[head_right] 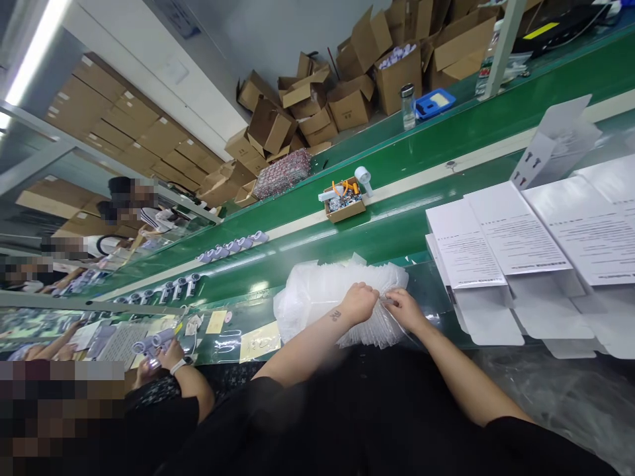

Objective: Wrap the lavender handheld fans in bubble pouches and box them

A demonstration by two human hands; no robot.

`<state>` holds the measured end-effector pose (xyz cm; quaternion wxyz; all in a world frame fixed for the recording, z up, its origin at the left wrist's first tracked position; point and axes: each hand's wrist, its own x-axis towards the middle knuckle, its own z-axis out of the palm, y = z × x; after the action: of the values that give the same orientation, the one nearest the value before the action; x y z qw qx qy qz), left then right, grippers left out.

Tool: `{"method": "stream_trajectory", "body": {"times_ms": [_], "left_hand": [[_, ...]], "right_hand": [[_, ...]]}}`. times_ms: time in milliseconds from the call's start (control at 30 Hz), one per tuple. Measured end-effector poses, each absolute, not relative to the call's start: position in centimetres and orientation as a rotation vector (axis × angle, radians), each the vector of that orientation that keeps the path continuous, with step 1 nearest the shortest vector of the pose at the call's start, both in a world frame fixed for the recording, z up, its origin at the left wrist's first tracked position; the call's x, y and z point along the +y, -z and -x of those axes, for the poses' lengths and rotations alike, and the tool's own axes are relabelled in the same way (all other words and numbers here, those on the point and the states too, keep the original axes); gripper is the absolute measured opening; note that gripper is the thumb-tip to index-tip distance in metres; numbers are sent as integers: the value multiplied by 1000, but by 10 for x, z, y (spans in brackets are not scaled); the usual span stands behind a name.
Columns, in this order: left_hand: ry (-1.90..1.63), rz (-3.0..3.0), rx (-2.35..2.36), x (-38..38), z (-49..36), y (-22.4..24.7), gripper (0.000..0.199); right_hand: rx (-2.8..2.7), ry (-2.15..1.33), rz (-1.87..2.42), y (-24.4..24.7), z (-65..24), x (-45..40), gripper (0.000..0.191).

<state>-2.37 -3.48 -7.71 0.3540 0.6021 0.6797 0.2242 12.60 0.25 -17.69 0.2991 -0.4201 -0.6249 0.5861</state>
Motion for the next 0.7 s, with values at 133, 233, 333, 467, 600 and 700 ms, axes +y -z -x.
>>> {"method": "stream_trajectory", "body": {"times_ms": [133,233,333,467,600,700], "left_hand": [[-566,-1580,1719,-31,13,76,38],[-550,-1587,1684,-29,13,75,38],[-545,-1564,1662,-29,19,76,33],[-581,-1482,1685,-30,26,82,26],[-663,-1380,1764,-33,30,88,17],[-739,-1274,1836,-36,35,88,12]], "right_hand": [[-1710,-1560,1114,180,-127,6,23],[-1737,-1577,1124,183,-127,5,24],[-1754,-1596,1149,187,-128,5,24],[-1791,-1578,1147,185,-130,8,20],[-1837,-1546,1117,175,-132,13,16],[-1829,-1509,1153,169,-136,16,14]]}}
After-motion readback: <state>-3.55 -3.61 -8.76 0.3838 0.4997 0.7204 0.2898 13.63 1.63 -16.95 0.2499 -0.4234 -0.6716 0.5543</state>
